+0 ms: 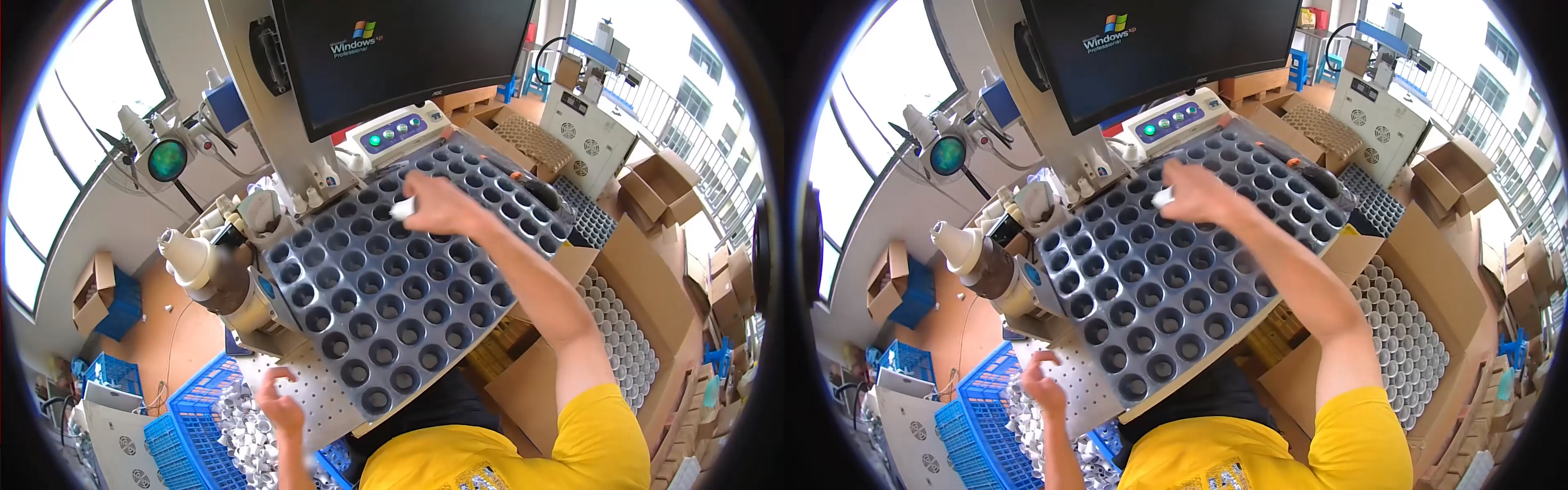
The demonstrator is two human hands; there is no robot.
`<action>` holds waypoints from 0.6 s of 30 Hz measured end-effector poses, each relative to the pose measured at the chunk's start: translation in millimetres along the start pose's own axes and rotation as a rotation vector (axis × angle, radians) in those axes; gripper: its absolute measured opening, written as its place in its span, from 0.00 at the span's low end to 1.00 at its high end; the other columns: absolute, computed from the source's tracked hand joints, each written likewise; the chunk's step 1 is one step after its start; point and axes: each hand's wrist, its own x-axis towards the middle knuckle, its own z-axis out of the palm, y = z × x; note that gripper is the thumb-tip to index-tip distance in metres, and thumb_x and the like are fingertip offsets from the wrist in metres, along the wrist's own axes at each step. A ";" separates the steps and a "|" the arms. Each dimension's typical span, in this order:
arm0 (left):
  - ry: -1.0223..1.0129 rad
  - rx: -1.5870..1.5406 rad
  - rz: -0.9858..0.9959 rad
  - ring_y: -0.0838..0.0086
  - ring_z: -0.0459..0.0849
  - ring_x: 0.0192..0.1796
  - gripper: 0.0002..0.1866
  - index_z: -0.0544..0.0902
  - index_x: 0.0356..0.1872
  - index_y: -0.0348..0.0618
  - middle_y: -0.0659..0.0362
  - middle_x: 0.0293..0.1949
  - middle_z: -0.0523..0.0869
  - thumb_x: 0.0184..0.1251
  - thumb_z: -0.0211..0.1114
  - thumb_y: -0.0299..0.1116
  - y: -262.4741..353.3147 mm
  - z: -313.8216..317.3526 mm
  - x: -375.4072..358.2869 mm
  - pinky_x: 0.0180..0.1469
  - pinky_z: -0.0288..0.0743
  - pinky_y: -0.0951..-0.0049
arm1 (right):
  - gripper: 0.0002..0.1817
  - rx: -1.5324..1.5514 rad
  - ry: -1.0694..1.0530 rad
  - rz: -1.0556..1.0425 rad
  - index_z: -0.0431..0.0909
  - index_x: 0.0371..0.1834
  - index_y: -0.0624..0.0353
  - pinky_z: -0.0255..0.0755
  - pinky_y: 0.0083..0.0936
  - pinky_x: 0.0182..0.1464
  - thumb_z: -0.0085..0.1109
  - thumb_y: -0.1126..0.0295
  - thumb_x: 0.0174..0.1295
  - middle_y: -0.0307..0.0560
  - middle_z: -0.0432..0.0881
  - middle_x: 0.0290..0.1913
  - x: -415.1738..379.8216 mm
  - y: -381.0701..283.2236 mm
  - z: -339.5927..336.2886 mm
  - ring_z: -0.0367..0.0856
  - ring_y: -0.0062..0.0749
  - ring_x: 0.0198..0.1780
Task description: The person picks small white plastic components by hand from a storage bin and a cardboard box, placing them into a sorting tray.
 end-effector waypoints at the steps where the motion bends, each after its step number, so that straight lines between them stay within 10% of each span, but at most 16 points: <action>1: -0.024 -0.035 0.007 0.62 0.80 0.34 0.15 0.77 0.24 0.31 0.50 0.26 0.81 0.35 0.41 0.20 -1.7 14.6 -2.2 0.46 0.72 0.71 | 0.21 0.088 -0.064 0.067 0.73 0.41 0.64 0.73 0.40 0.45 0.66 0.63 0.46 0.60 0.82 0.38 3.1 -17.6 9.4 0.82 0.52 0.42; 6: -0.078 -0.053 -0.076 0.59 0.79 0.32 0.14 0.76 0.21 0.32 0.48 0.25 0.81 0.33 0.41 0.19 -21.4 37.8 -7.6 0.45 0.72 0.72 | 0.15 0.351 0.115 -0.243 0.67 0.29 0.62 0.70 0.42 0.40 0.65 0.69 0.44 0.56 0.76 0.31 38.6 -23.1 106.7 0.76 0.55 0.37; 18: -0.071 0.033 -0.064 0.56 0.81 0.32 0.13 0.77 0.21 0.34 0.48 0.25 0.82 0.34 0.44 0.21 -21.2 37.6 -7.5 0.42 0.73 0.68 | 0.18 0.487 0.267 -0.234 0.68 0.26 0.61 0.68 0.33 0.33 0.71 0.67 0.45 0.48 0.72 0.26 30.4 -12.0 130.6 0.72 0.39 0.28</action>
